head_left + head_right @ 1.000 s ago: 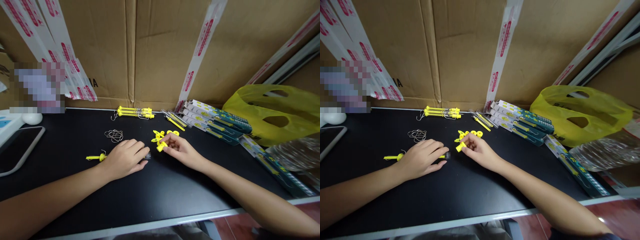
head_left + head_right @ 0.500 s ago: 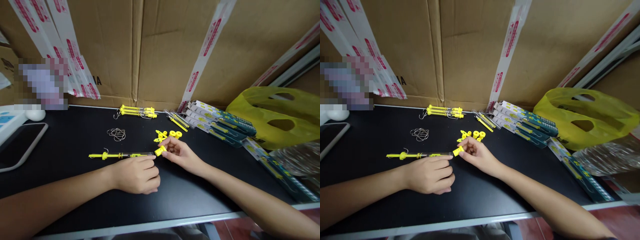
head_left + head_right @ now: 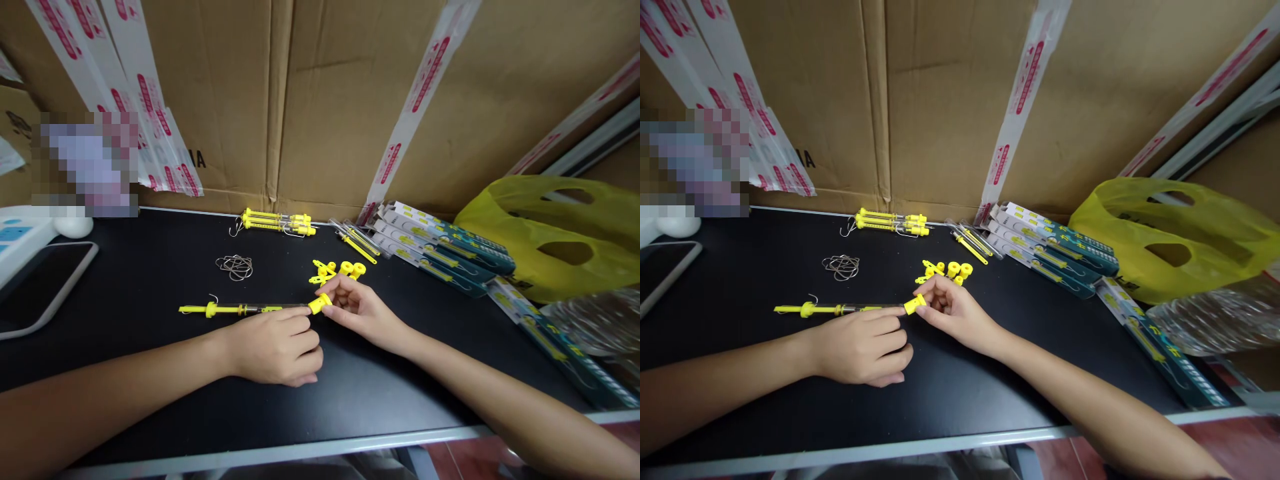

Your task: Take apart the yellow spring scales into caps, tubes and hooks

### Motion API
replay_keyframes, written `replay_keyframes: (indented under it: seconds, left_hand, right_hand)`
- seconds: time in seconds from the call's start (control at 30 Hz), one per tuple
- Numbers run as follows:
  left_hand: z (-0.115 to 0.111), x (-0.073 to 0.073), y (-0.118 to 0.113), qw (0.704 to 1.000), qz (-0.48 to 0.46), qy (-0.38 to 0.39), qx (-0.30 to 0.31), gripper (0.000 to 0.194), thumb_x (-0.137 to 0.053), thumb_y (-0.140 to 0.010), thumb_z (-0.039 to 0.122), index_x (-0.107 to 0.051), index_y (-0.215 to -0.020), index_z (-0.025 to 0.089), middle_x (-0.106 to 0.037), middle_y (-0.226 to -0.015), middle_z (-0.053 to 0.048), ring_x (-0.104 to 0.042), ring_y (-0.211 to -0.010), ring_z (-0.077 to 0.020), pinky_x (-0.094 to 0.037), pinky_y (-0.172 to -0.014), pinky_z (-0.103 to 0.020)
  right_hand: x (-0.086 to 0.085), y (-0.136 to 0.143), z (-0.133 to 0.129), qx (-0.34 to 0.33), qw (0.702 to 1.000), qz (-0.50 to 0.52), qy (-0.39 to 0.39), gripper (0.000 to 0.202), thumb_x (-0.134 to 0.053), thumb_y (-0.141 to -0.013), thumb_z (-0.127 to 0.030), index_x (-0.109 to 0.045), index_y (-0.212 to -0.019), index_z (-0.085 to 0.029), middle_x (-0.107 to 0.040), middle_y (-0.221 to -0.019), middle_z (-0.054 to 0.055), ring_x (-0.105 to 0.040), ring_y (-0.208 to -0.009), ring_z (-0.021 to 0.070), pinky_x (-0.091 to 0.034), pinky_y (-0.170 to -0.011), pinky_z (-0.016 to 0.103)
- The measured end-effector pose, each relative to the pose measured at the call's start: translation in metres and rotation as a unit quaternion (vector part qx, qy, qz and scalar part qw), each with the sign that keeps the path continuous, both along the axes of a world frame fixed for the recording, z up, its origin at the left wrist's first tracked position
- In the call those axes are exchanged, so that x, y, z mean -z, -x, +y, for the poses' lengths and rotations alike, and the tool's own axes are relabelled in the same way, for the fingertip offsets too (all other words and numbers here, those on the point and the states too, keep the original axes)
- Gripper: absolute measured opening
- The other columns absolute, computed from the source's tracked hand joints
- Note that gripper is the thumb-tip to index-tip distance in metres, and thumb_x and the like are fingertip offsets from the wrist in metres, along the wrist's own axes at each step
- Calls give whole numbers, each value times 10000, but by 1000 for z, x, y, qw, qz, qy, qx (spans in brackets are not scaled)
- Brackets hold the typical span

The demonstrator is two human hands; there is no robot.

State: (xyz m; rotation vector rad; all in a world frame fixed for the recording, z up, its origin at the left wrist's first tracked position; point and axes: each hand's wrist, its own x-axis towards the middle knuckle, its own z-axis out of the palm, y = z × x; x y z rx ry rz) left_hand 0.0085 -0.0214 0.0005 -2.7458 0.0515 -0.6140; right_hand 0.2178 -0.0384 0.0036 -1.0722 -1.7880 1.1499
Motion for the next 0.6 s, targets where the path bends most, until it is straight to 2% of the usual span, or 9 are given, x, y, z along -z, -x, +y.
replay_keyframes:
  seconds: [0.4, 0.6]
  left_hand:
    - [1, 0, -1, 999, -4, 10, 32, 253, -470, -892, 331, -617, -768, 167, -526, -642, -10, -491, -629, -156, -460, -722, -310]
    - [1, 0, -1, 999, -2, 19, 30, 253, -473, -889, 336, -615, -763, 168, -518, -641, -9, -487, -624, -159, -448, -677, -303]
  right_hand:
    - [3, 5, -2, -12, 1000, 18, 20, 250, -619, -833, -370, -532, -957, -172, -540, -795, 8, -486, -683, 103, -409, -617, 229]
    - [4, 5, -1, -10, 999, 20, 25, 243, -625, -826, -367, -534, -952, -179, -544, -796, 6, -488, -680, 106, -403, -609, 231]
